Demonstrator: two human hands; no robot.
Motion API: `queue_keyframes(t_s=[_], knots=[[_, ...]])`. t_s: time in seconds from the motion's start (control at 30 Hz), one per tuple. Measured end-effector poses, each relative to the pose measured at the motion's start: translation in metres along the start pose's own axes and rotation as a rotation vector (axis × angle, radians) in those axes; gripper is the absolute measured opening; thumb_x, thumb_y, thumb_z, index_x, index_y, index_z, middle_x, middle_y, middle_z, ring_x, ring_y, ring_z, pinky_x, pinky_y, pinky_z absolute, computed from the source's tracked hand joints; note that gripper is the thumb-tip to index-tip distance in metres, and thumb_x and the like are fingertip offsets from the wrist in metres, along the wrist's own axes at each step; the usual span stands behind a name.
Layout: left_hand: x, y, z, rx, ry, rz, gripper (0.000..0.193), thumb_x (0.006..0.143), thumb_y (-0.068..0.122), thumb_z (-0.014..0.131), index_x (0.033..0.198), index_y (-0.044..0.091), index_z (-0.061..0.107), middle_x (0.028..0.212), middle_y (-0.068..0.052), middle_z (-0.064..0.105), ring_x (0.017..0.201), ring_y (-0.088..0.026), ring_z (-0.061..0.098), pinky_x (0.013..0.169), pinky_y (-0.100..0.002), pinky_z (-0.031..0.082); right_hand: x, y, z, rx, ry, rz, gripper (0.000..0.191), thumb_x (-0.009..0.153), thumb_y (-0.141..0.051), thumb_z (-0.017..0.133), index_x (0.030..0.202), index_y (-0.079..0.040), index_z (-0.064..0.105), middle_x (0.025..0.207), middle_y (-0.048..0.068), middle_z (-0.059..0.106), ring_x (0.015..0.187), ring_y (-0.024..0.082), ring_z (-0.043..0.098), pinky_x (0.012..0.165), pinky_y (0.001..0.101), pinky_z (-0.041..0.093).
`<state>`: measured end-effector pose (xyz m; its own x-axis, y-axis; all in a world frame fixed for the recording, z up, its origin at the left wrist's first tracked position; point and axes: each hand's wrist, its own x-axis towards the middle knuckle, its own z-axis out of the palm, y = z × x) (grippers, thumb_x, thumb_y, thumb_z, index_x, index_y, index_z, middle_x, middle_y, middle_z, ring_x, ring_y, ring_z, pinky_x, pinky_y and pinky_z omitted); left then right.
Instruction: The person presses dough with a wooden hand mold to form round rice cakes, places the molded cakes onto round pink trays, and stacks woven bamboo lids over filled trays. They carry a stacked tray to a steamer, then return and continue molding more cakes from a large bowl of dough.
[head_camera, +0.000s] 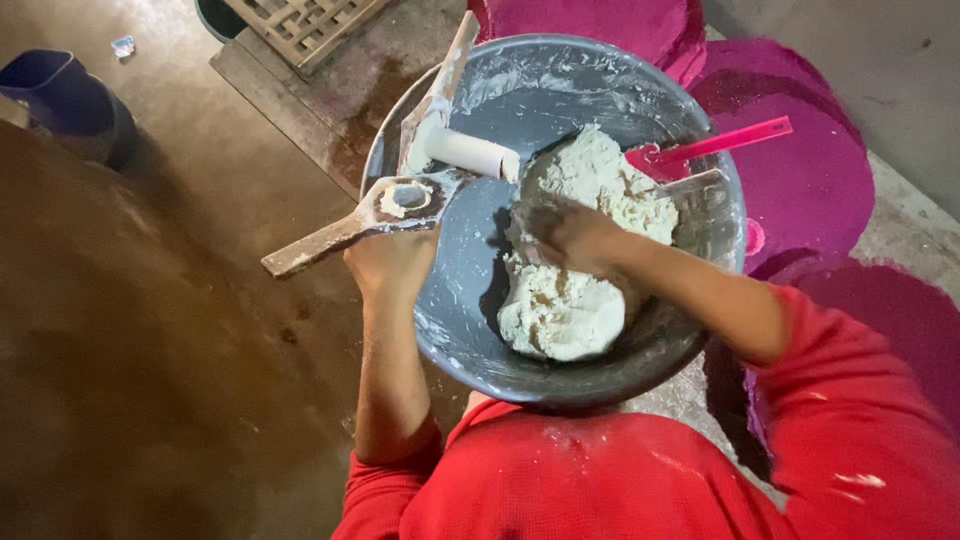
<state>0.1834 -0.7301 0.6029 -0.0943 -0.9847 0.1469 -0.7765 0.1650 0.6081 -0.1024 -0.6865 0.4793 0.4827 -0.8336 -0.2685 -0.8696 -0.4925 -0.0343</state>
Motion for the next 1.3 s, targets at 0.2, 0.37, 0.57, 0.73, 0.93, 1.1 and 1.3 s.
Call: queue_keyframes(t_s=[0.2, 0.37, 0.57, 0.73, 0.93, 1.1, 1.3], knots=[[-0.003, -0.003, 0.001, -0.327, 0.031, -0.066, 0.033, 0.077, 0.037, 0.081, 0.104, 0.023, 0.068, 0.094, 0.0, 0.076, 0.089, -0.024, 0.074, 0.077, -0.036, 0.056, -0.05, -0.051, -0.051, 0.119, -0.189, -0.09, 0.062, 0.099, -0.047, 0.04, 0.157, -0.025, 0.044, 0.168, 0.017, 0.014, 0.157, 0.035, 0.011, 0.121, 0.0508, 0.004], [0.0, -0.01, 0.011, -0.195, 0.075, 0.061, 0.035, 0.08, 0.035, 0.081, 0.108, 0.018, 0.068, 0.097, -0.005, 0.074, 0.089, -0.028, 0.071, 0.075, -0.04, 0.054, -0.048, -0.088, -0.021, -0.046, 0.119, -0.517, 0.067, 0.107, -0.05, 0.04, 0.16, -0.011, 0.03, 0.171, 0.01, 0.015, 0.158, 0.025, 0.017, 0.128, 0.0507, 0.007], [0.001, -0.011, 0.005, -0.147, 0.017, 0.041, 0.03, 0.085, 0.038, 0.075, 0.106, 0.018, 0.068, 0.099, -0.006, 0.075, 0.092, -0.03, 0.072, 0.078, -0.042, 0.055, 0.001, -0.081, 0.009, 0.118, 0.045, -0.539, 0.073, 0.101, -0.054, 0.039, 0.158, -0.01, 0.023, 0.168, 0.013, 0.024, 0.154, 0.031, 0.021, 0.122, 0.057, 0.004], [0.0, -0.007, 0.0, -0.133, -0.026, -0.056, 0.034, 0.081, 0.04, 0.076, 0.107, 0.021, 0.069, 0.1, -0.007, 0.074, 0.094, -0.033, 0.071, 0.079, -0.043, 0.054, -0.007, -0.068, -0.008, 0.682, 0.089, -0.255, 0.067, 0.108, -0.052, 0.031, 0.166, -0.019, 0.023, 0.162, 0.0, 0.043, 0.16, 0.023, 0.029, 0.134, 0.0433, 0.017], [-0.003, -0.005, -0.005, -0.207, -0.029, -0.04, 0.034, 0.082, 0.041, 0.075, 0.108, 0.021, 0.069, 0.102, -0.004, 0.075, 0.095, -0.029, 0.072, 0.08, -0.041, 0.055, -0.005, -0.01, -0.008, -0.047, 0.241, -0.225, 0.068, 0.103, -0.049, 0.037, 0.159, -0.013, 0.027, 0.166, 0.007, 0.026, 0.155, 0.028, 0.014, 0.125, 0.0535, 0.002], [-0.007, -0.006, -0.008, -0.141, -0.08, -0.167, 0.04, 0.081, 0.046, 0.079, 0.111, 0.023, 0.069, 0.104, -0.005, 0.074, 0.098, -0.03, 0.07, 0.083, -0.041, 0.054, 0.02, -0.015, 0.003, -0.143, 0.195, -0.159, 0.061, 0.107, -0.051, 0.037, 0.161, -0.026, 0.027, 0.171, 0.001, 0.016, 0.159, 0.023, 0.003, 0.126, 0.0534, -0.001], [-0.005, -0.018, 0.002, -0.124, -0.043, -0.053, 0.047, 0.077, 0.047, 0.08, 0.115, 0.022, 0.067, 0.107, -0.006, 0.074, 0.101, -0.031, 0.071, 0.087, -0.043, 0.053, -0.011, 0.002, -0.04, -0.01, 0.183, 0.29, 0.038, 0.09, -0.045, 0.058, 0.114, -0.018, 0.07, 0.126, 0.01, 0.06, 0.128, 0.033, 0.044, 0.101, 0.0477, 0.037]])
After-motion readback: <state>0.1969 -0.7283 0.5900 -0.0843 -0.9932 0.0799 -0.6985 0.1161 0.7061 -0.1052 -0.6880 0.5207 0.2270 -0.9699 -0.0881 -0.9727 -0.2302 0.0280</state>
